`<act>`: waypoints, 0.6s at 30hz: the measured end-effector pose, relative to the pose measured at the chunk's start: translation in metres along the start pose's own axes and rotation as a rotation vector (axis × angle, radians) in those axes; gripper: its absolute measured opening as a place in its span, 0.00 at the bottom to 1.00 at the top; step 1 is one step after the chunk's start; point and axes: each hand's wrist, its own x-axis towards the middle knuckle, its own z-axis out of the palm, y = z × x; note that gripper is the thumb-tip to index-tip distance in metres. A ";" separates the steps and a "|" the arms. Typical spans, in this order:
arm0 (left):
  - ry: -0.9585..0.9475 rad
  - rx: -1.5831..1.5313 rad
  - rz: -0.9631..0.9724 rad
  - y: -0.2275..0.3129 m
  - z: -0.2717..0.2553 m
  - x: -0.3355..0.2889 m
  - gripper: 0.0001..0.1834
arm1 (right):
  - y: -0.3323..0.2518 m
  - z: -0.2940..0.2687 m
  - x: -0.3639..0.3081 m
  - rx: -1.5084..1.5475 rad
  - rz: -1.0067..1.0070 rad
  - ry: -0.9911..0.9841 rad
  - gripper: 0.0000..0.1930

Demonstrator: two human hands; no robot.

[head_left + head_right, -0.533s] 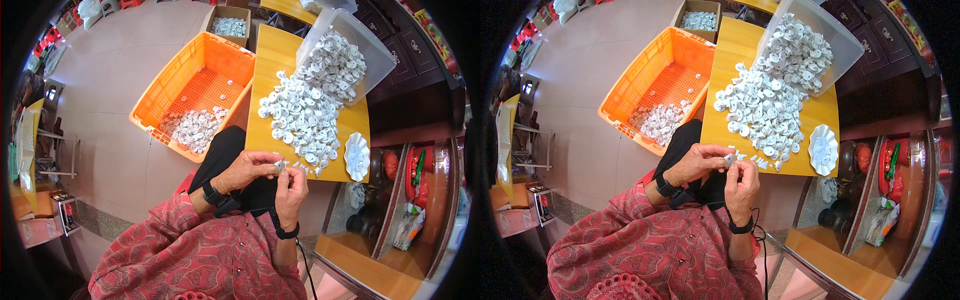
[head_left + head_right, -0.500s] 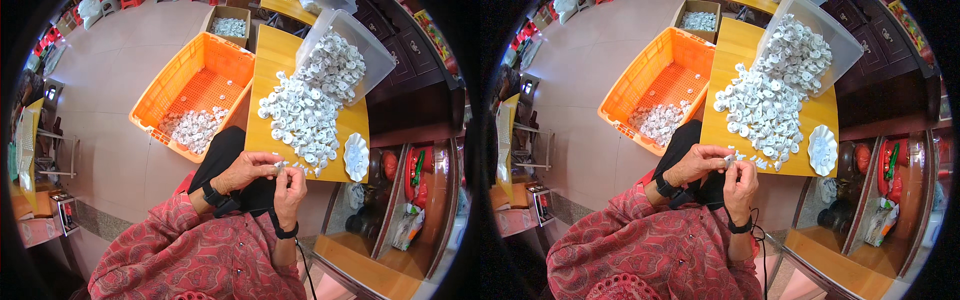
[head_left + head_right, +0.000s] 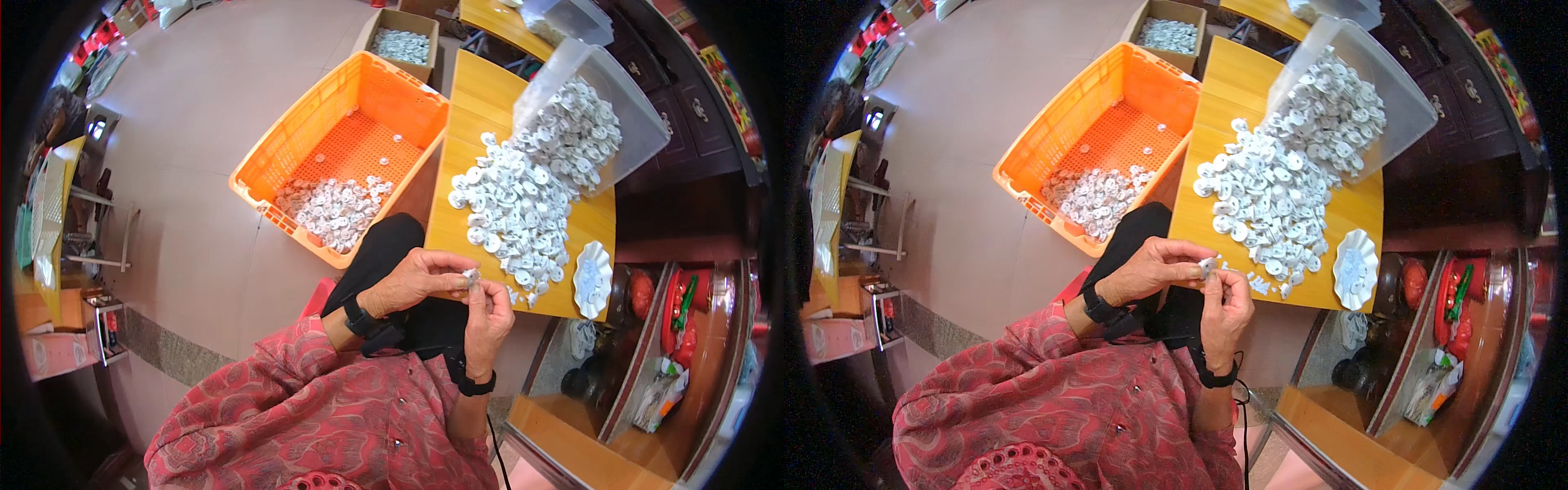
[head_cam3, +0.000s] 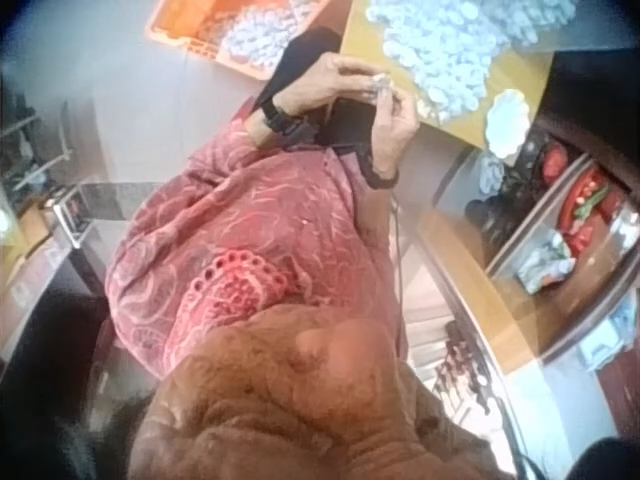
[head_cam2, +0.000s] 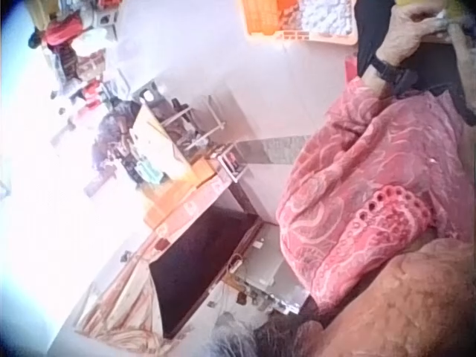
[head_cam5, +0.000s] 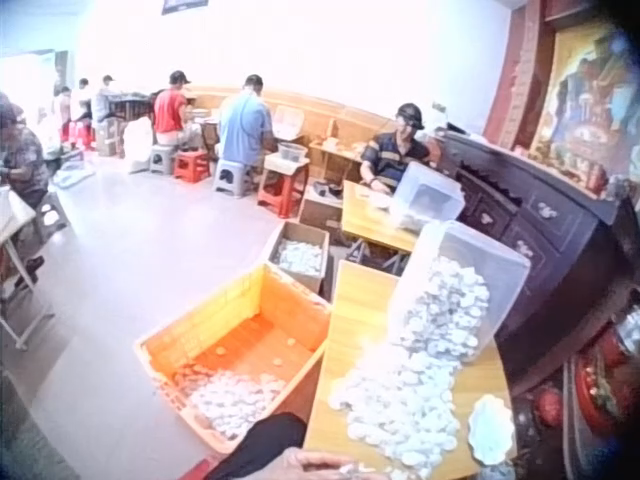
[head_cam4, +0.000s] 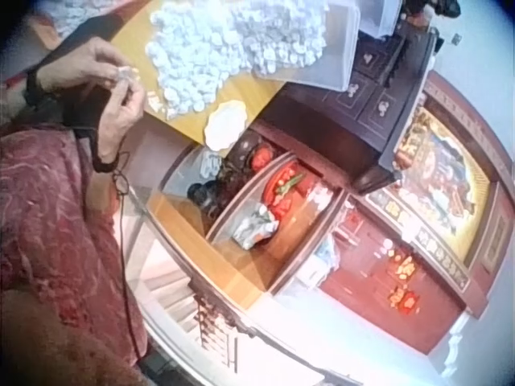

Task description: Sort small white plastic or rubber shoe heel/sole components and arrange them on a table or container.

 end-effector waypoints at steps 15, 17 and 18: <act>0.978 0.091 0.423 0.042 -0.115 0.004 0.19 | 0.026 -0.034 -0.001 -0.599 -0.166 0.130 0.03; 1.042 0.110 0.446 0.044 -0.116 0.006 0.21 | 0.031 -0.032 -0.003 -0.620 -0.193 0.119 0.03; 1.103 0.158 0.445 0.045 -0.110 0.008 0.22 | 0.031 -0.030 -0.004 -0.639 -0.222 0.100 0.03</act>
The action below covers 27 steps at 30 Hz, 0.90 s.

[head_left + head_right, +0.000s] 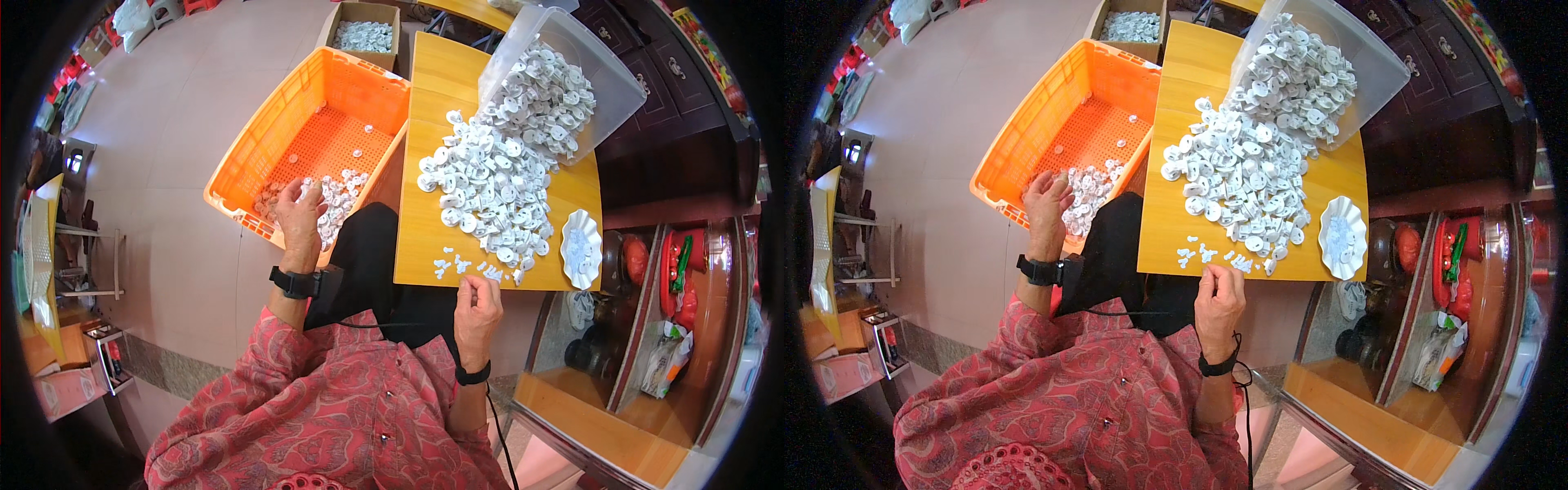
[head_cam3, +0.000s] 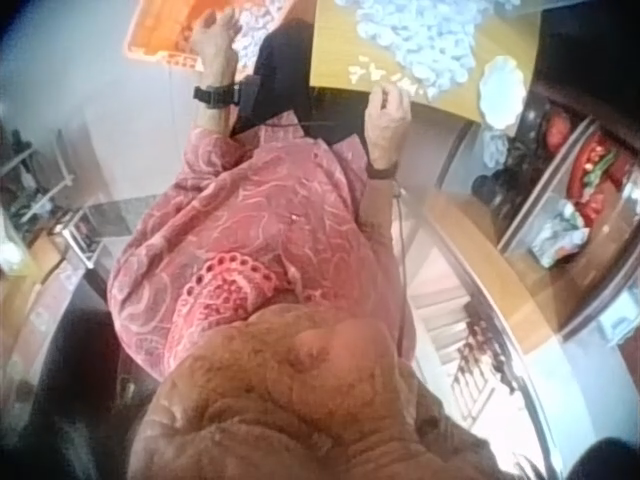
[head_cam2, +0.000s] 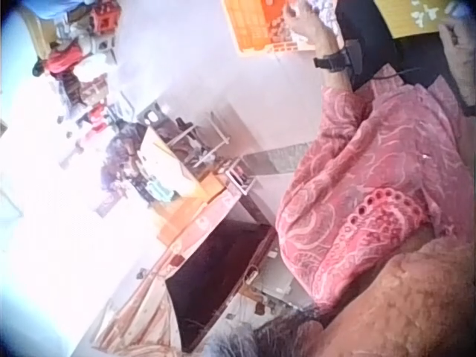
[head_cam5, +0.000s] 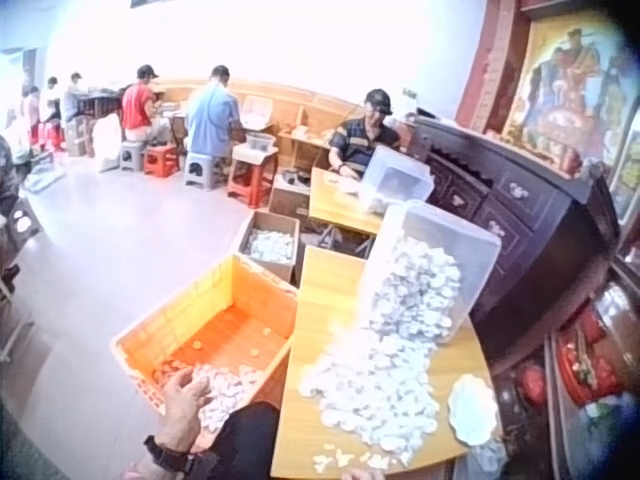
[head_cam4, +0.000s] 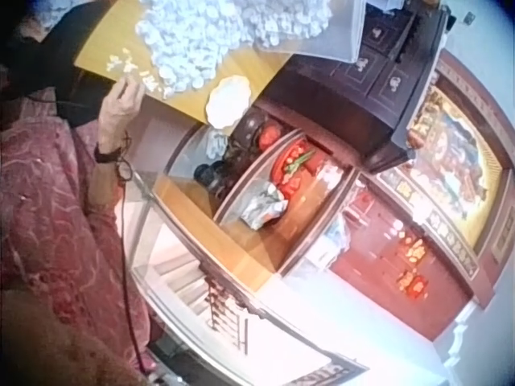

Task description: Sort small white plastic or rubber shoe heel/sole components and arrange them on a table or container.

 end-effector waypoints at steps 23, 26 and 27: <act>-0.978 0.691 0.978 -0.006 0.038 -0.099 0.10 | -0.005 0.010 0.003 -0.231 -0.224 0.018 0.09; -1.020 0.830 1.088 0.003 0.040 -0.106 0.16 | -0.005 0.011 -0.003 -0.283 -0.251 -0.035 0.12; -1.013 0.860 1.115 0.003 0.041 -0.109 0.16 | -0.004 0.011 -0.003 -0.287 -0.240 -0.045 0.13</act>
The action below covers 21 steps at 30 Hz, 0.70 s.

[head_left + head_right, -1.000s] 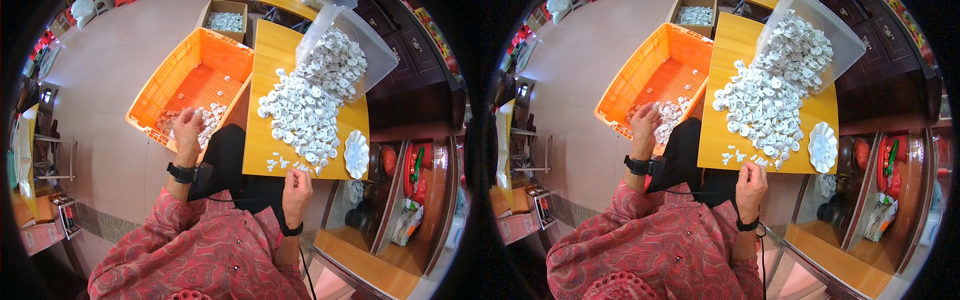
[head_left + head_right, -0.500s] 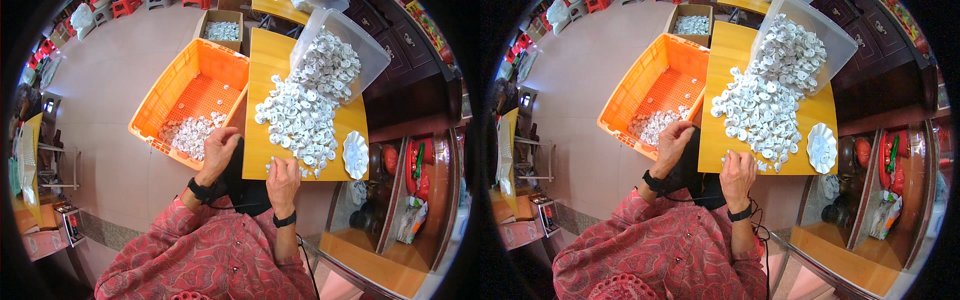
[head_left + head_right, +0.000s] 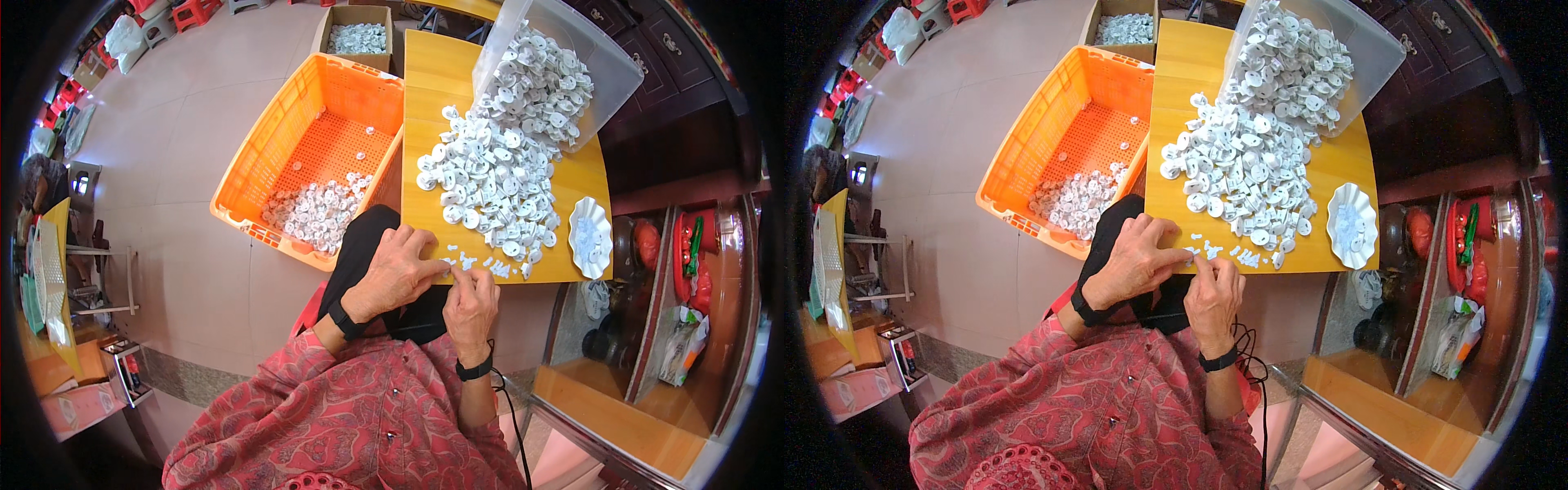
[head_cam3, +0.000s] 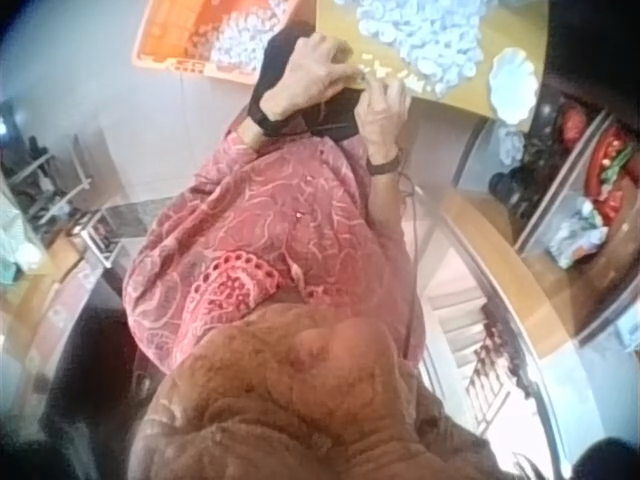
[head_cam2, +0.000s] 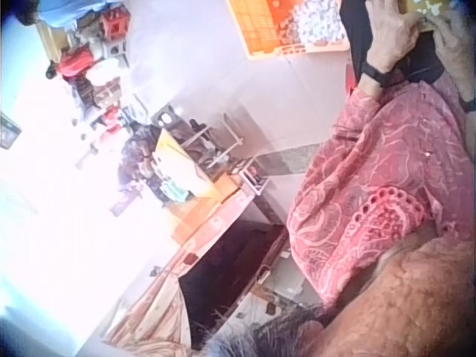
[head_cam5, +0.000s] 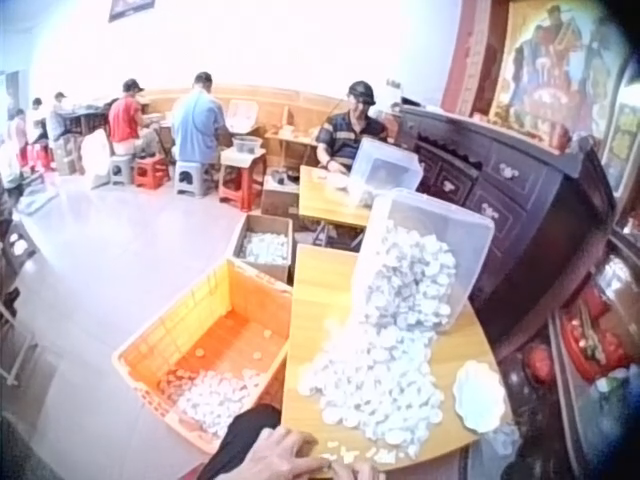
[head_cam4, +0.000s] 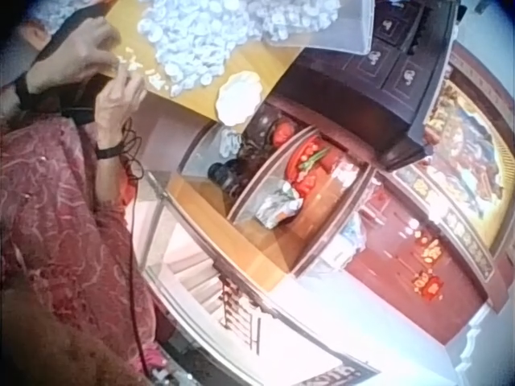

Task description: Sort small white plastic or rubber shoe heel/sole components and arrange them on a table or container.

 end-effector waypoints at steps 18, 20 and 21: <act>0.154 -0.042 -0.098 -0.011 0.020 0.010 0.12 | 0.005 -0.009 -0.005 -0.032 -0.118 -0.034 0.16; 0.183 -0.077 -0.112 -0.012 0.024 0.022 0.12 | 0.011 -0.005 -0.008 -0.016 -0.124 -0.005 0.15; 0.167 -0.057 -0.109 -0.010 0.022 0.030 0.13 | 0.014 -0.003 -0.010 -0.013 -0.124 0.019 0.13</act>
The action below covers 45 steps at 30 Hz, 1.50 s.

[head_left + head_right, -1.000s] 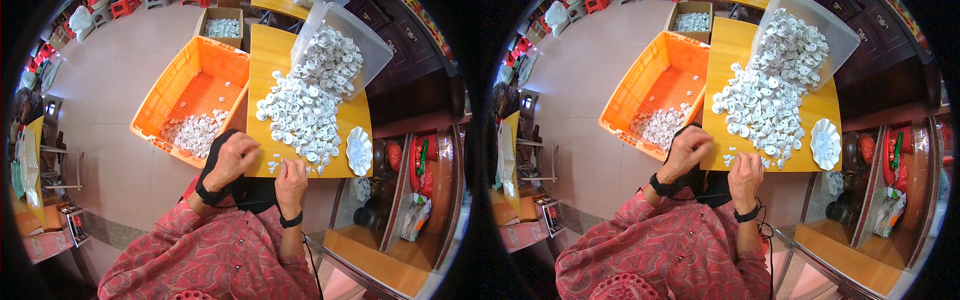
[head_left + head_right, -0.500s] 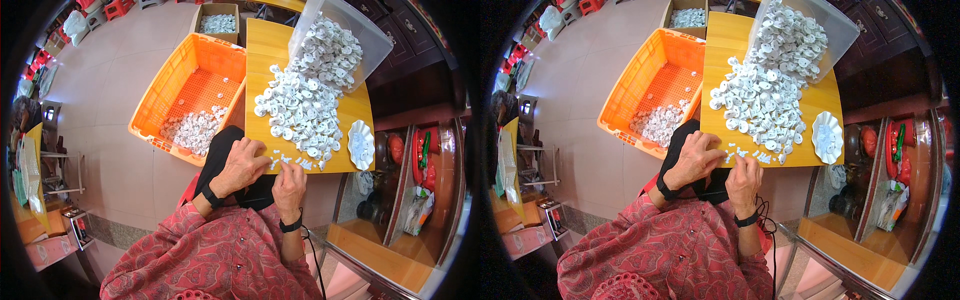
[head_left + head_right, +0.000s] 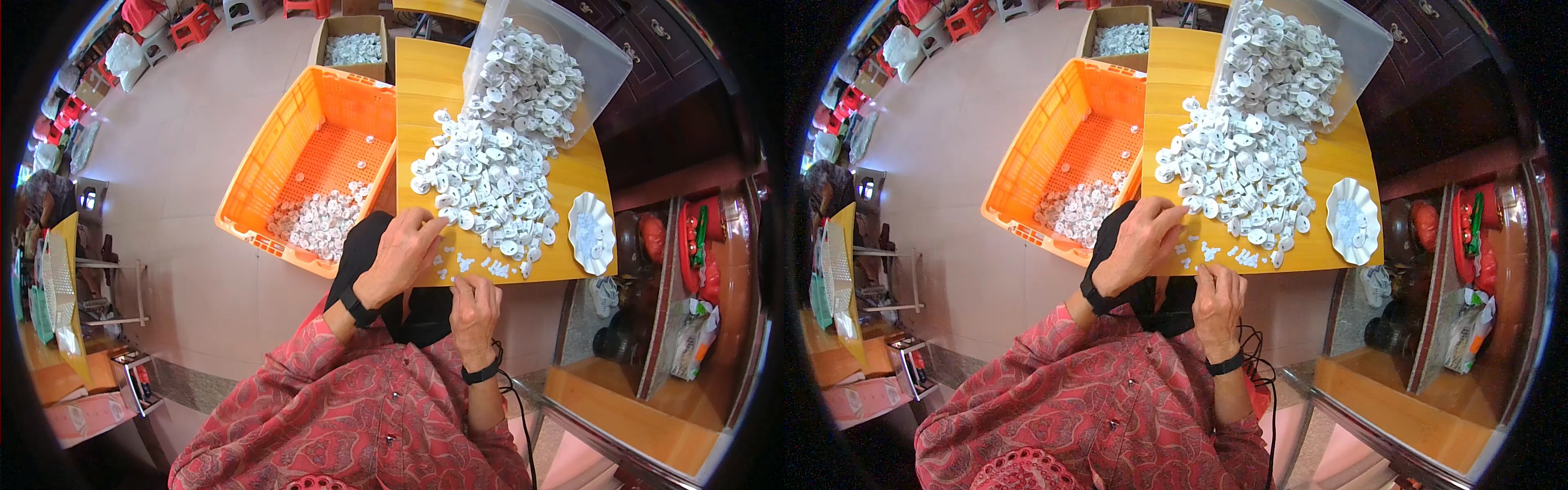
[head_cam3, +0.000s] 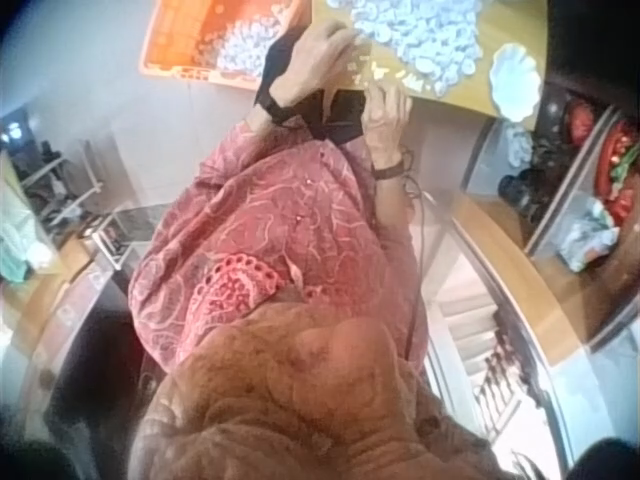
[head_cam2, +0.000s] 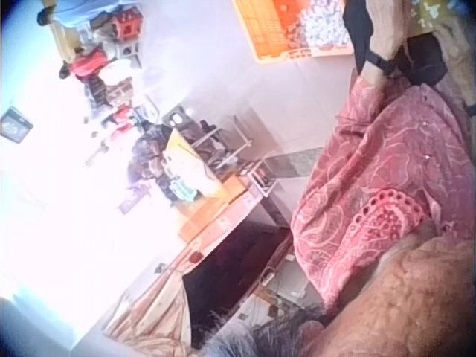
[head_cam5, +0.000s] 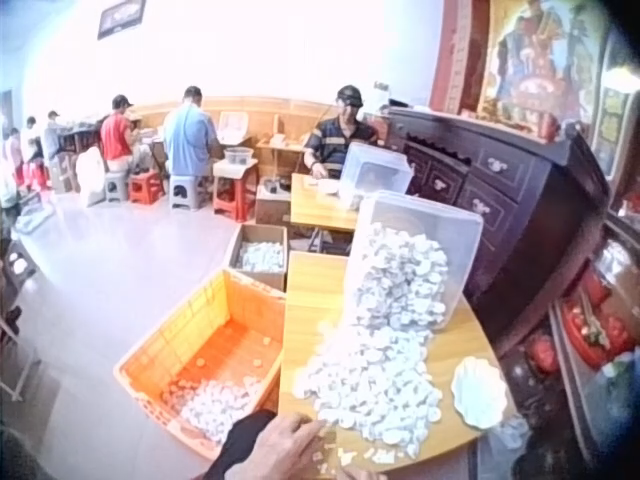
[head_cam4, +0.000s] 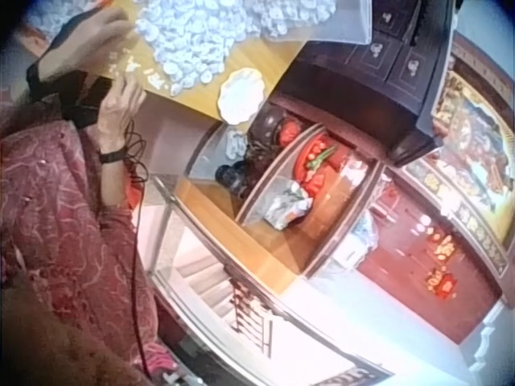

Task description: Sort small white plastic or rubber shoe heel/sole components and arrange them on a table or container.

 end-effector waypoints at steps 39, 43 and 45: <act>-0.477 -0.995 -0.616 0.026 -0.010 -0.024 0.12 | -0.014 0.000 0.004 1.113 0.659 0.180 0.06; -0.519 -1.018 -0.690 0.024 -0.012 -0.023 0.11 | -0.015 -0.002 0.004 1.091 0.640 0.139 0.07; -0.513 -1.031 -0.677 0.021 -0.010 -0.024 0.11 | -0.018 -0.008 0.008 1.136 0.674 0.137 0.07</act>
